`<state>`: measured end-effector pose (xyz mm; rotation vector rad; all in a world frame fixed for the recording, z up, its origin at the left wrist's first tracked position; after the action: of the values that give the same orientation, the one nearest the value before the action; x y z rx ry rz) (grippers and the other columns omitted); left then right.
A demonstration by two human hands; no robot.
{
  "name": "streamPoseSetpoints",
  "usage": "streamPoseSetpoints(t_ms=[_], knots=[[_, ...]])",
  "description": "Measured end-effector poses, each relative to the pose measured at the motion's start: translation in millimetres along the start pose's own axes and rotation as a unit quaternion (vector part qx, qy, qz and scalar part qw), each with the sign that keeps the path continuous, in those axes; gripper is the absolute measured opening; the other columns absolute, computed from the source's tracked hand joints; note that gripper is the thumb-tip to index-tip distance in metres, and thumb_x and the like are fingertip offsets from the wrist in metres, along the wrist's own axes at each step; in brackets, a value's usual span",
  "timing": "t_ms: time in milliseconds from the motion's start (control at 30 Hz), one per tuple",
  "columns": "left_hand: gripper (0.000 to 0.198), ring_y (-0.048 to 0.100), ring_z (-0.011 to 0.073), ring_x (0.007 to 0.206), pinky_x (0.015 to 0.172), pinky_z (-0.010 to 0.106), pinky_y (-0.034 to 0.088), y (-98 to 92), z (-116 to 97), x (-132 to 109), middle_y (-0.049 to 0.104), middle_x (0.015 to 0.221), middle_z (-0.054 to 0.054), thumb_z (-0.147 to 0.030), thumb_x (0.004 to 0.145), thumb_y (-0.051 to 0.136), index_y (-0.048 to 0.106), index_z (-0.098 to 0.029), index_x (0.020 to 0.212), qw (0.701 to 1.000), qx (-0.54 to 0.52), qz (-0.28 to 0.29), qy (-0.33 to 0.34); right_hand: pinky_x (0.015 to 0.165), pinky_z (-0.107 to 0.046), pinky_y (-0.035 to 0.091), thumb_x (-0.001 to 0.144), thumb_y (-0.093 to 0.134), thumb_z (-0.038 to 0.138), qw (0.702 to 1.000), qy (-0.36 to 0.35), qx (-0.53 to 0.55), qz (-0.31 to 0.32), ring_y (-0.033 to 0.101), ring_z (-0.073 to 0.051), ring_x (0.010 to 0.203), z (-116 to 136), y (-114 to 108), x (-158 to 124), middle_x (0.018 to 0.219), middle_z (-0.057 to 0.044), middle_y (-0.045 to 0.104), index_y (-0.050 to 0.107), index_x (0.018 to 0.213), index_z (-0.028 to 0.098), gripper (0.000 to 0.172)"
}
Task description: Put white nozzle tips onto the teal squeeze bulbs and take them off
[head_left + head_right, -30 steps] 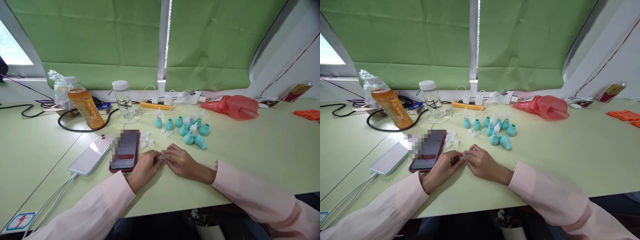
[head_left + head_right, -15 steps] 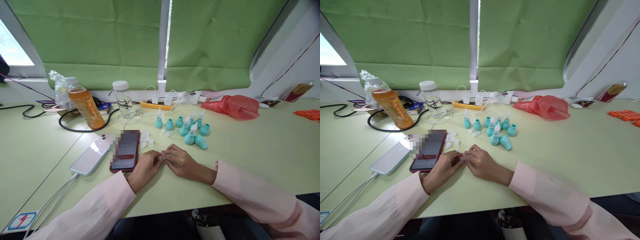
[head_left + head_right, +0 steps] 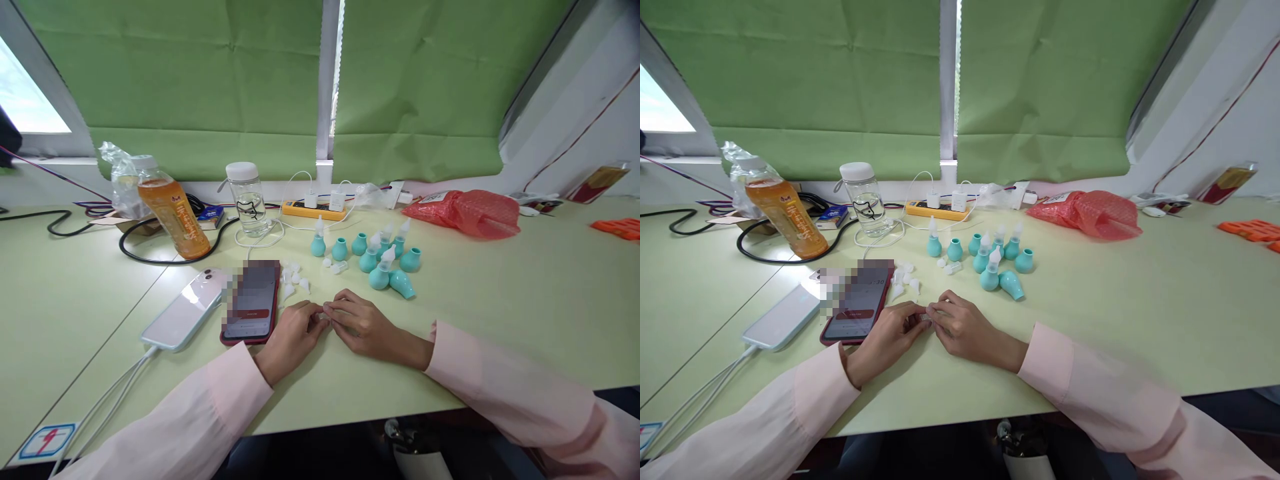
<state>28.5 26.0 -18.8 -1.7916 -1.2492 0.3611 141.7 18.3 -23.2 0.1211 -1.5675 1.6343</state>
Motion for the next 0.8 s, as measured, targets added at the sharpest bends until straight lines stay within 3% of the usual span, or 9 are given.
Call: streamPoseSetpoints(t_ms=[100,267,567,800], knots=[[0.017,0.053,0.0139,0.063,0.059,0.023,0.038,0.0,1.1,0.2,0.060,0.070,0.003,-0.023,0.077,0.045,0.059,-0.014,0.079,1.000,-0.005,-0.002,-0.005,0.066,-0.035,0.047,0.076,0.045,0.010,1.000,0.010,0.017,0.002,0.048,-0.020,0.083,-0.1,-0.3,-0.1,0.089,-0.007,0.059,0.050,0.105,0.017,0.030],[0.018,0.053,0.0138,0.063,0.059,0.023,0.038,0.8,1.6,0.2,0.061,0.070,0.003,-0.022,0.077,0.045,0.060,-0.014,0.083,1.000,-0.003,0.000,-0.008,0.069,-0.035,0.046,0.073,0.049,0.011,0.995,0.085,0.041,-0.043,0.051,-0.018,0.079,-7.1,-4.2,-1.9,0.085,-0.005,0.060,0.048,0.103,0.017,0.031],[0.019,0.053,0.0136,0.062,0.059,0.023,0.038,1.4,2.1,0.2,0.060,0.069,0.003,-0.021,0.076,0.046,0.060,-0.014,0.086,1.000,-0.002,-0.009,-0.009,0.068,-0.035,0.046,0.070,0.050,0.006,0.993,0.027,0.071,-0.089,0.050,-0.017,0.079,-6.2,-6.2,-0.9,0.086,-0.004,0.062,0.056,0.092,0.019,0.026],[0.018,0.052,0.0137,0.062,0.059,0.024,0.038,3.8,2.4,0.8,0.059,0.068,0.002,-0.020,0.077,0.044,0.059,-0.014,0.085,1.000,0.001,-0.002,-0.002,0.066,-0.033,0.048,0.070,0.049,0.005,0.992,0.013,0.094,-0.082,0.050,-0.017,0.080,-4.7,-6.9,1.7,0.086,-0.005,0.061,0.057,0.094,0.019,0.029]])
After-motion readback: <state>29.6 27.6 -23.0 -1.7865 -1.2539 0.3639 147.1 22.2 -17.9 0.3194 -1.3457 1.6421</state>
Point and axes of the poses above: each hand's wrist, its own x-axis towards the middle knuckle, its own y-axis out of the palm, z = x × y, the point moved 5 cm from there along x, towards the middle knuckle
